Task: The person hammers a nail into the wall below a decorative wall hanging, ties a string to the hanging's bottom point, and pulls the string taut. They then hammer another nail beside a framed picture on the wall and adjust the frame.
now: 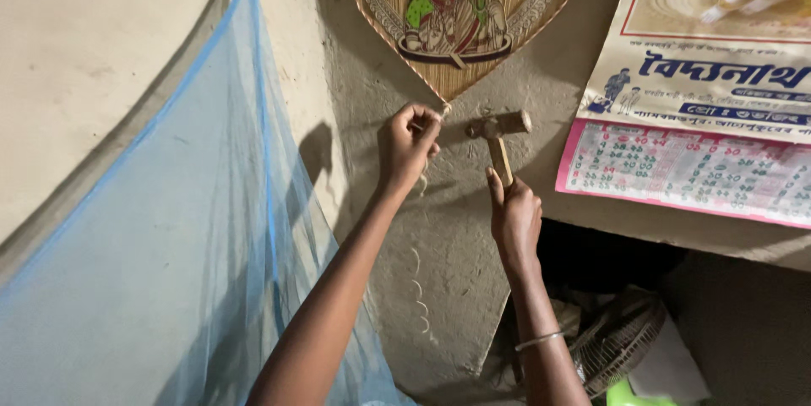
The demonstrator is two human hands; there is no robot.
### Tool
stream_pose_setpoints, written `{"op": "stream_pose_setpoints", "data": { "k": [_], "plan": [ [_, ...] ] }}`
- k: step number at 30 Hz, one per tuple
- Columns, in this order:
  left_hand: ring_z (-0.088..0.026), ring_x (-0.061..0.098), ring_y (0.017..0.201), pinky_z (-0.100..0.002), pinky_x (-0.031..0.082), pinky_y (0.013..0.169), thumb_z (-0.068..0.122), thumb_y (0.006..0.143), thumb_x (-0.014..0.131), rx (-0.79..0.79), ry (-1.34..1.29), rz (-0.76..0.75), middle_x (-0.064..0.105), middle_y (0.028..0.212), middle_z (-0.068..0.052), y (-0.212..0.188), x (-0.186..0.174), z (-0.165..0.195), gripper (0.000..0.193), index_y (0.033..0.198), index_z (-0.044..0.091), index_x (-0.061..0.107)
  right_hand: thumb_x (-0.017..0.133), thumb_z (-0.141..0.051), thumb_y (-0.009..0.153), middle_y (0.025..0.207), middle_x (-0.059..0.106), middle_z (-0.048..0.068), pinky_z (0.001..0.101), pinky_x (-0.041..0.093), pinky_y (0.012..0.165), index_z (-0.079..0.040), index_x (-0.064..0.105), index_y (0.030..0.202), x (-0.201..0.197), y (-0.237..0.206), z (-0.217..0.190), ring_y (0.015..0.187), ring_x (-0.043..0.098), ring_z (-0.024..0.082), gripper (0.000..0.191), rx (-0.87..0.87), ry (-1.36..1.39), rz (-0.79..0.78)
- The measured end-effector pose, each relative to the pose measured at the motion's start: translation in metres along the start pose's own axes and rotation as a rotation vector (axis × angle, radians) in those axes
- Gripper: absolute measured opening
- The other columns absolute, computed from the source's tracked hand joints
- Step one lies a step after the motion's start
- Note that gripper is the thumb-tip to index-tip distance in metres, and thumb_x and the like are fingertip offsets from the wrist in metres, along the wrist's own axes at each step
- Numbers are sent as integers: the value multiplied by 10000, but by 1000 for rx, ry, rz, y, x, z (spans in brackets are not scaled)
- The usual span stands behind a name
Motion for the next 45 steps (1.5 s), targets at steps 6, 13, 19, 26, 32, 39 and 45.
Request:
{"op": "stream_pose_setpoints", "data": {
  "k": [6, 13, 19, 26, 32, 39, 45],
  "plan": [
    [-77, 694, 544, -233, 556, 460, 143, 921, 723, -149, 266, -73, 709, 703, -25, -19, 5, -35, 161, 856, 1, 682, 611, -557, 992, 717, 658, 256, 545, 503, 679, 35, 665, 885, -1, -1, -3, 752, 675, 473, 603, -18, -6, 9],
    [-68, 667, 495, -232, 532, 400, 131, 905, 712, -207, 79, -12, 731, 757, -43, -10, 2, -36, 117, 980, 58, 661, 609, -575, 979, 713, 657, 252, 536, 508, 675, 35, 661, 879, -2, -2, -2, 746, 676, 469, 621, 7, -1, -1],
    [-73, 635, 454, -218, 520, 364, 149, 916, 731, -209, 254, 147, 767, 798, -74, 8, -17, -6, 182, 1072, 65, 771, 606, -585, 978, 708, 659, 249, 533, 514, 672, 33, 666, 869, -2, -1, -1, 738, 691, 454, 630, 9, -15, -1],
    [-41, 637, 471, -192, 496, 426, 166, 944, 743, 136, 198, 58, 788, 904, -67, -2, 1, 28, 133, 1031, 76, 788, 611, -583, 983, 704, 660, 244, 534, 516, 684, 33, 667, 862, -3, -1, -2, 743, 686, 455, 630, 6, -32, -3],
    [-58, 618, 460, -193, 454, 393, 201, 890, 781, -53, 483, -62, 798, 839, -54, -18, 8, -35, 127, 948, 95, 820, 607, -568, 976, 697, 660, 231, 523, 517, 677, 12, 681, 906, -5, -3, -5, 731, 691, 439, 589, 11, 3, -9],
    [-25, 698, 563, -218, 573, 488, 228, 870, 778, -192, 79, -31, 753, 773, -2, -17, -2, -48, 271, 1049, 39, 703, 615, -549, 974, 686, 658, 231, 518, 513, 662, 12, 681, 914, -7, -3, -7, 707, 686, 438, 568, -6, 28, -9],
    [-82, 564, 441, -247, 419, 388, 230, 908, 764, -228, 364, 82, 743, 715, -47, 3, -9, -20, 221, 1039, 53, 781, 615, -553, 979, 685, 648, 240, 518, 510, 665, 16, 682, 916, -7, -3, -5, 708, 679, 445, 576, 3, 22, -21]
  ]
}}
Point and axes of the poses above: each hand's wrist, its own y-axis towards the middle knuckle, its own x-axis out of the palm, z = x × y, the point moved 10 cm from there along y, towards the middle knuckle
